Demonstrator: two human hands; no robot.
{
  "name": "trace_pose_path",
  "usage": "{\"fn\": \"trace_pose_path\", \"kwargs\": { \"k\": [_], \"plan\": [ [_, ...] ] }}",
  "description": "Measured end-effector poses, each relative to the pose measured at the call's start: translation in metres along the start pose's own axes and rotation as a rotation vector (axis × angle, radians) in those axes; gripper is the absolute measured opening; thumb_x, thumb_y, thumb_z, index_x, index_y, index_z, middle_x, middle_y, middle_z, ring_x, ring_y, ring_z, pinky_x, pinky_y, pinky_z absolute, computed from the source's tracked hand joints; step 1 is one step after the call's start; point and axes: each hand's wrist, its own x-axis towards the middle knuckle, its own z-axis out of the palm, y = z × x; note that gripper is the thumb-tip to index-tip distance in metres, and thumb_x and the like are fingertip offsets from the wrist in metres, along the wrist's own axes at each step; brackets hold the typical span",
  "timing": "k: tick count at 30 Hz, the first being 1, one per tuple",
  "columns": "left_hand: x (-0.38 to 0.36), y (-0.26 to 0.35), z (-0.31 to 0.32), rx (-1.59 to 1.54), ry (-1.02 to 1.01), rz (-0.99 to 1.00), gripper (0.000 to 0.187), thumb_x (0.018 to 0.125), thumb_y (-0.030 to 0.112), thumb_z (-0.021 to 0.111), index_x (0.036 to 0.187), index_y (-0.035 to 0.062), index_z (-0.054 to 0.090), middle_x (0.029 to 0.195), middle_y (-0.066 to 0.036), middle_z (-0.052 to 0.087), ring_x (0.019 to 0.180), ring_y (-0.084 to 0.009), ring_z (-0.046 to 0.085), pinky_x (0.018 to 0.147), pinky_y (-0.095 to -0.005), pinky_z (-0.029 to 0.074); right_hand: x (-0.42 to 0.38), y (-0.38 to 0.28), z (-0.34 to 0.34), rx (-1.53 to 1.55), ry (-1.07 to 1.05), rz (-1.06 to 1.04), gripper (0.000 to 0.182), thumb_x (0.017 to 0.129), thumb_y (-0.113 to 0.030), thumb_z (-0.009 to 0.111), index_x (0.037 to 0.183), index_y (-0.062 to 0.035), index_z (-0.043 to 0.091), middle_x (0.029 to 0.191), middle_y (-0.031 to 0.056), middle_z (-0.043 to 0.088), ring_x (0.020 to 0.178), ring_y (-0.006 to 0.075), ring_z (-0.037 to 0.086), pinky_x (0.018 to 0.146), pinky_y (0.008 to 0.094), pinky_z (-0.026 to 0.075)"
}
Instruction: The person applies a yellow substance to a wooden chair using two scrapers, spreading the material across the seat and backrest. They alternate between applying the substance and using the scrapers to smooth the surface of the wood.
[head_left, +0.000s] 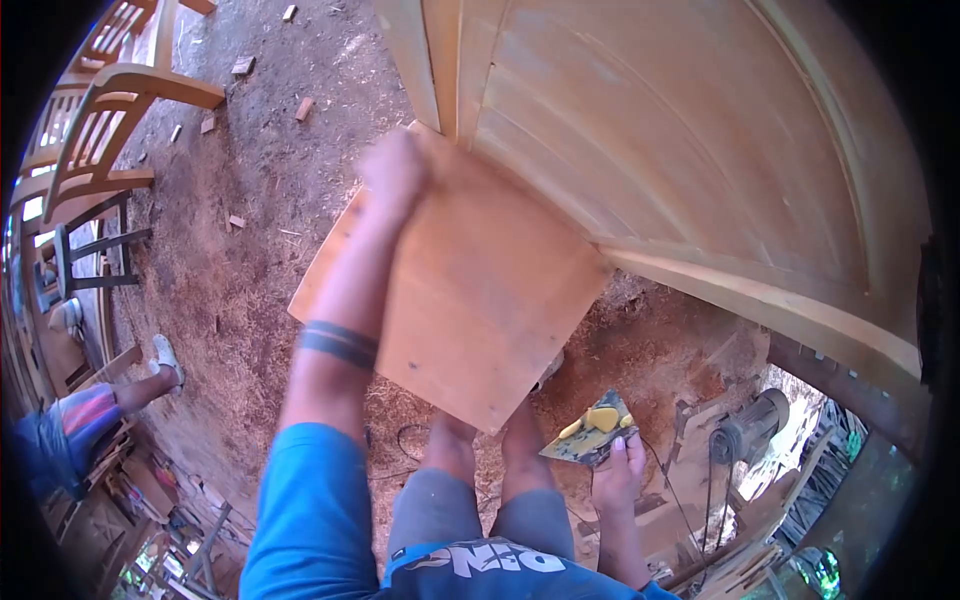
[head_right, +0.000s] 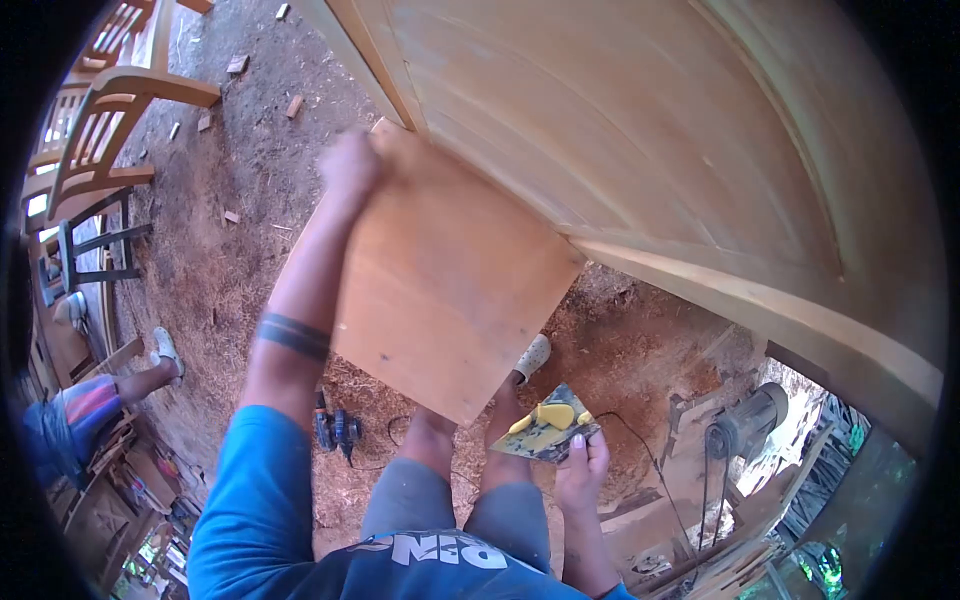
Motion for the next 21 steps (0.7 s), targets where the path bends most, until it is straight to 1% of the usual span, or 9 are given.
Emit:
{"fn": "trace_pose_path", "kwargs": {
  "k": [3,6,7,8,11,16,18,20,21],
  "plan": [
    [-0.103,0.105,0.094,0.196,-0.025,0.408,0.022,0.087,0.017,0.055,0.098,0.0015,0.067,0.095,-0.019,0.065,0.090,-0.0391,0.064,0.078,-0.0539,0.049,-0.007,-0.008,-0.007,-0.011,0.076,-0.057,0.041,0.099,-0.013,0.045,0.136,0.0027,0.041,0.129,0.0150,0.054,0.116,0.0254,0.056,0.100,0.0398,0.046],
    [-0.240,0.191,0.078,0.191,-0.641,0.849,0.034,0.088,0.017,0.056,0.111,-0.0052,0.066,0.113,-0.028,0.063,0.107,-0.0454,0.059,0.092,-0.0666,0.042,-0.015,-0.027,-0.021,-0.014,0.125,-0.105,0.038,0.099,-0.013,0.044,0.133,0.0045,0.043,0.127,0.0151,0.054,0.116,0.0241,0.056,0.099,0.0382,0.046],
    [-0.261,0.194,0.084,-0.138,-0.937,0.997,0.032,0.085,0.016,0.058,0.110,-0.0013,0.069,0.113,-0.024,0.065,0.108,-0.0362,0.063,0.096,-0.0490,0.048,-0.017,-0.031,-0.024,-0.015,0.117,-0.110,0.038,0.099,-0.013,0.044,0.133,0.0045,0.043,0.127,0.0151,0.054,0.116,0.0239,0.056,0.100,0.0384,0.046],
    [-0.277,0.196,0.097,-0.391,-1.110,0.778,0.030,0.083,0.016,0.058,0.104,0.0003,0.071,0.110,-0.018,0.068,0.107,-0.0277,0.065,0.092,-0.0346,0.051,-0.014,-0.036,-0.028,-0.012,0.106,-0.124,0.038,0.099,-0.013,0.044,0.133,0.0045,0.043,0.127,0.0150,0.054,0.116,0.0237,0.056,0.100,0.0386,0.046],
    [-0.213,0.155,0.081,-0.415,-1.020,0.555,0.033,0.081,0.017,0.063,0.110,0.0004,0.068,0.102,-0.019,0.069,0.097,-0.0289,0.066,0.085,-0.0373,0.052,-0.006,-0.037,-0.035,-0.080,0.143,-0.171,0.038,0.099,-0.016,0.045,0.131,0.0048,0.045,0.124,0.0131,0.055,0.111,0.0206,0.057,0.098,0.0354,0.045],
    [-0.046,-0.070,0.032,-0.494,-0.396,-0.028,0.031,0.083,0.018,0.067,0.109,0.0022,0.069,0.087,-0.010,0.072,0.073,-0.0210,0.069,0.067,-0.0346,0.054,0.018,-0.029,-0.053,-0.171,0.004,-0.152,0.039,0.099,-0.019,0.048,0.130,0.0036,0.045,0.119,0.0105,0.056,0.112,0.0182,0.055,0.097,0.0328,0.044],
    [-0.055,-0.106,-0.020,0.009,0.052,0.050,0.026,0.088,0.015,0.058,0.107,0.0008,0.068,0.094,-0.023,0.069,0.087,-0.0336,0.070,0.077,-0.0414,0.053,0.033,-0.024,-0.047,-0.094,-0.014,-0.139,0.037,0.100,-0.021,0.047,0.128,0.0024,0.046,0.116,0.0090,0.058,0.108,0.0162,0.057,0.095,0.0314,0.045],
    [-0.093,-0.114,-0.045,-0.154,0.155,0.388,0.026,0.093,0.007,0.050,0.111,0.0005,0.067,0.098,-0.023,0.069,0.090,-0.0332,0.069,0.081,-0.0399,0.053,0.048,-0.014,-0.049,-0.086,-0.063,-0.127,0.036,0.101,-0.023,0.046,0.127,0.0012,0.047,0.115,0.0081,0.058,0.106,0.0151,0.058,0.093,0.0305,0.046],
    [-0.121,-0.102,-0.058,-0.257,-0.037,0.407,0.028,0.094,0.004,0.046,0.114,0.0004,0.066,0.101,-0.023,0.069,0.094,-0.0331,0.068,0.083,-0.0394,0.052,0.055,-0.009,-0.047,-0.095,-0.077,-0.123,0.035,0.101,-0.024,0.046,0.126,0.0006,0.048,0.115,0.0074,0.058,0.105,0.0145,0.058,0.093,0.0301,0.047]
  ]
}}
